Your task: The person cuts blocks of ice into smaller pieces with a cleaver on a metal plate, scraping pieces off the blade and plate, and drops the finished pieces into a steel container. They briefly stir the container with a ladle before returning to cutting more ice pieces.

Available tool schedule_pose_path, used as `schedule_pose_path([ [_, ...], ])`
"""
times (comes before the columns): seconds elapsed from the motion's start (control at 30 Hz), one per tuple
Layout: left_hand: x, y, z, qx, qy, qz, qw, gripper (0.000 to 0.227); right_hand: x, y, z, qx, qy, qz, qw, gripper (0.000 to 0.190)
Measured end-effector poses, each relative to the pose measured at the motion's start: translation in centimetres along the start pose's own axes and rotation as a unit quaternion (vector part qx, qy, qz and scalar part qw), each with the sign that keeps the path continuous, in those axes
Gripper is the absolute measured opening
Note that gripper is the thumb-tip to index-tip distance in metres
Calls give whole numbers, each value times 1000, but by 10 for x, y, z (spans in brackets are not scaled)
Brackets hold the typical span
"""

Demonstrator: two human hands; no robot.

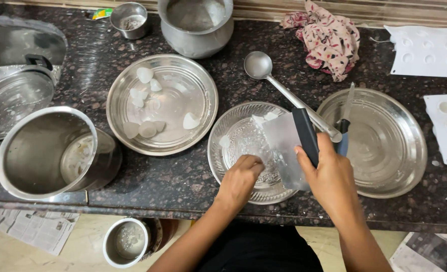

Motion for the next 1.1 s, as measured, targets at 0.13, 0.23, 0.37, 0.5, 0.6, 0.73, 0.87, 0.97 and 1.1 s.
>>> schedule_pose_path([
  [0.13,5,3,0,43,33,-74,996,8,-1,9,-4,-12,-4,13,1000,31],
  [0.23,12,5,10,149,10,-122,981,13,-1,5,-3,-22,-4,18,1000,33],
  [0.37,2,-5,20,185,23,-142,972,29,-5,-7,0,-8,-10,24,1000,29],
  [0.5,11,0,34,172,24,-120,978,33,-13,-20,3,3,-42,30,999,28],
  [0.6,20,-6,25,153,88,-100,979,39,-18,-20,0,29,-45,19,998,29],
  [0.73,55,9,41,133,197,-45,970,36,-22,-21,-5,85,-28,35,995,30],
  [0.87,58,23,85,95,247,-63,962,38,-33,-17,-6,79,-61,-2,995,31],
  [0.97,34,16,111,126,212,-117,962,48,-38,-14,-8,109,-53,-11,993,31],
  [1.1,0,-7,125,189,110,-191,957,34,-41,-15,-4,123,-54,-45,990,31],
])
Point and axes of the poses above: each hand's wrist, its own z-axis towards the middle knuckle, its own x-axis out of the back of the hand, y = z × x, the point moved 2 cm from there along z, towards the middle knuckle, and after that the axes turned 4 degrees about y, right-handed, at the moved point
